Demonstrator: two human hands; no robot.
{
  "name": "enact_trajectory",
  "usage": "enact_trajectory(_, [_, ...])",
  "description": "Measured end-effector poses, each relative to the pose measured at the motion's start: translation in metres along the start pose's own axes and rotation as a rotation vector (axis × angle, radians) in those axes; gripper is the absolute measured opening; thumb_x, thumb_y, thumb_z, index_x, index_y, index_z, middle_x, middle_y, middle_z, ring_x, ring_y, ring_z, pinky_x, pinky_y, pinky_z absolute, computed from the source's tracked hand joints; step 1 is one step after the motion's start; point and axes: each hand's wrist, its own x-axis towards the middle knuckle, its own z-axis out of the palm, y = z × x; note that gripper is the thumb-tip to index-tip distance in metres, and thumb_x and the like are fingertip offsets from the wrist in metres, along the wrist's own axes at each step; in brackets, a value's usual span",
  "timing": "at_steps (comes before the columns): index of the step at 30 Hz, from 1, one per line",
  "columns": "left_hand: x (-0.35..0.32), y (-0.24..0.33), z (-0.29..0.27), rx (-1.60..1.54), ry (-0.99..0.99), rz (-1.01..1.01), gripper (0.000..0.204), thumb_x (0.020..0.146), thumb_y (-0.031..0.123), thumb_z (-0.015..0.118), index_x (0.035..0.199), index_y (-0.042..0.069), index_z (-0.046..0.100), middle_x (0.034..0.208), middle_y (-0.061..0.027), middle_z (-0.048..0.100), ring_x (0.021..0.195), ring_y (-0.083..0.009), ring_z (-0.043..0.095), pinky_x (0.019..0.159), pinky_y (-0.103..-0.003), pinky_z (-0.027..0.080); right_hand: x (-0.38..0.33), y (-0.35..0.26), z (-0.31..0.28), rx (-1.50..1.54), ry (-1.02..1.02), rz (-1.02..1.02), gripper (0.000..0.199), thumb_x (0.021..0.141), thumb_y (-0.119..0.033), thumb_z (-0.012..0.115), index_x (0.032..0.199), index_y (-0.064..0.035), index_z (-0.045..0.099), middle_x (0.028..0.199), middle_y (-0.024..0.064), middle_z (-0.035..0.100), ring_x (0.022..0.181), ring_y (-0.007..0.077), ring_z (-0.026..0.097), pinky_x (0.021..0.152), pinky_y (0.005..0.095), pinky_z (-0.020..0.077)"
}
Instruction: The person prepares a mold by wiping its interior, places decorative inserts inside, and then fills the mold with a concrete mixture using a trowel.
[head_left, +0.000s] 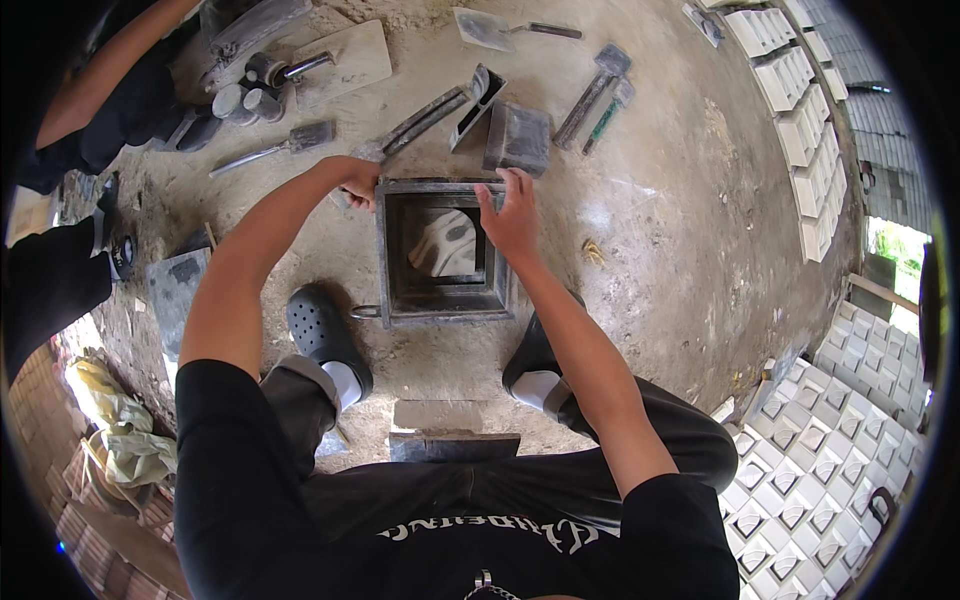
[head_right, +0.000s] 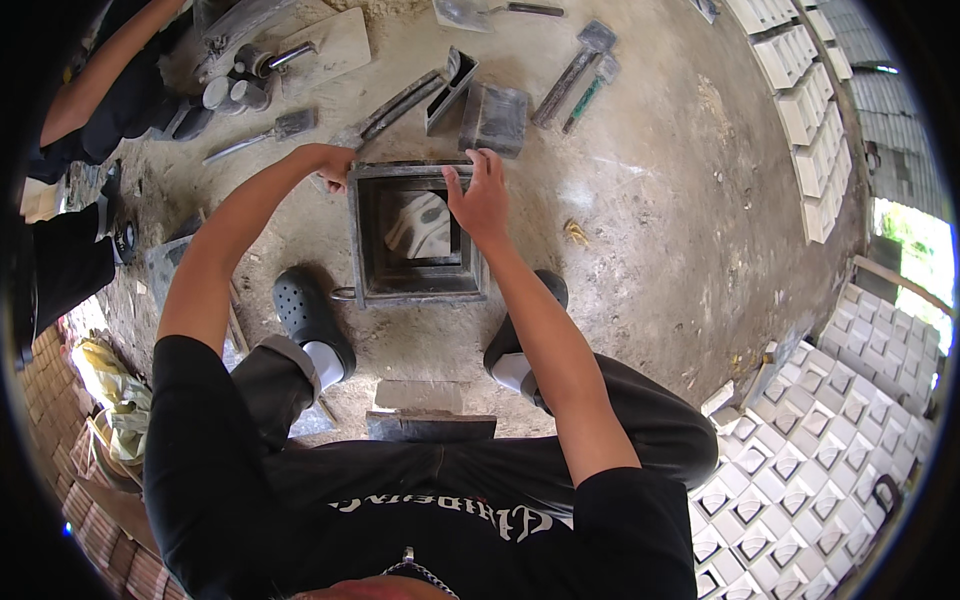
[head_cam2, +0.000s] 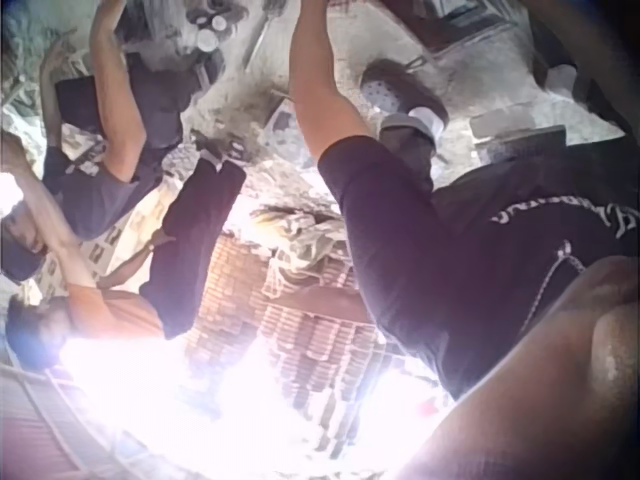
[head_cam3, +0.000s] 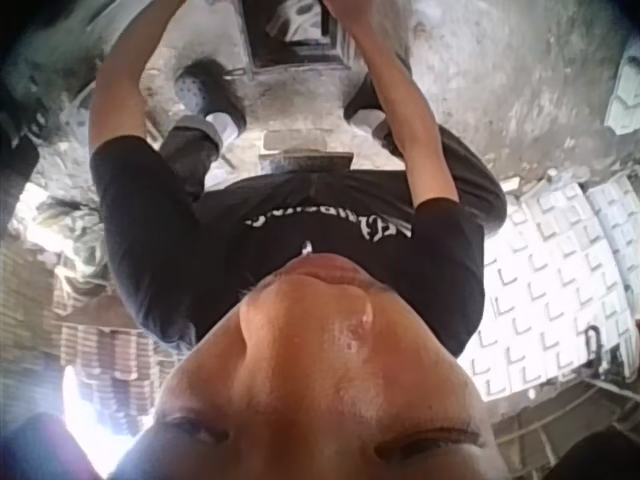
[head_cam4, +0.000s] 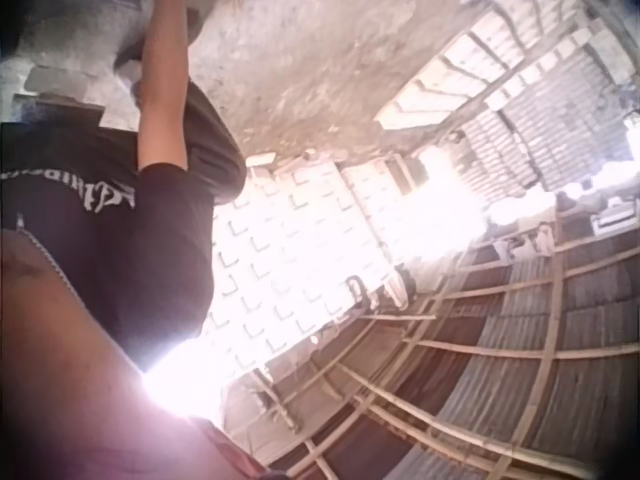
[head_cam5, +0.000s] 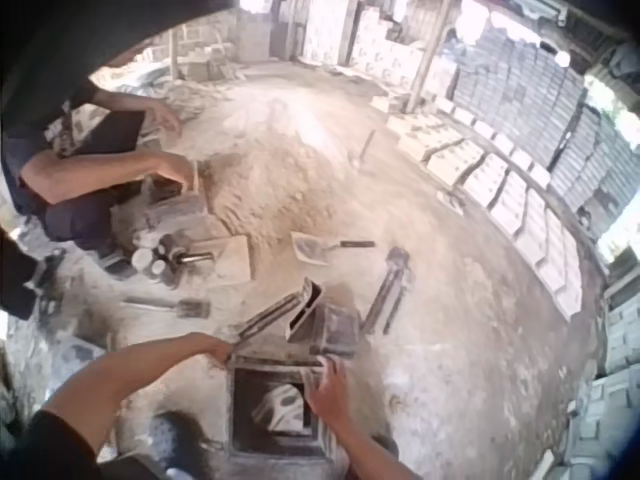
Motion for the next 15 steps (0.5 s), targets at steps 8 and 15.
enact_trajectory(8, [0.000, -0.018, 0.025, 0.248, 0.478, 0.451, 0.024, 0.078, 0.015, 0.072, 0.096, 0.001, 0.065, 0.089, -0.0224, 0.066, 0.080, -0.0346, 0.063, 0.074, -0.042, 0.051, 0.000, 0.008, 0.004, 0.115, 0.020, 0.052, 0.058, 0.089, -0.037, 0.066, 0.128, 0.0001, 0.047, 0.124, 0.0203, 0.052, 0.114, 0.0398, 0.052, 0.093, 0.0449, 0.0454])
enact_trajectory(15, [-0.018, -0.012, 0.039, 0.332, 0.606, 0.273, 0.026, 0.080, 0.026, 0.068, 0.096, 0.005, 0.068, 0.093, -0.0227, 0.067, 0.091, -0.0413, 0.064, 0.077, -0.046, 0.053, 0.001, -0.001, 0.006, 0.111, -0.039, 0.051, 0.069, 0.085, -0.039, 0.070, 0.135, -0.0010, 0.041, 0.126, 0.0214, 0.052, 0.116, 0.0396, 0.051, 0.096, 0.0446, 0.0438])
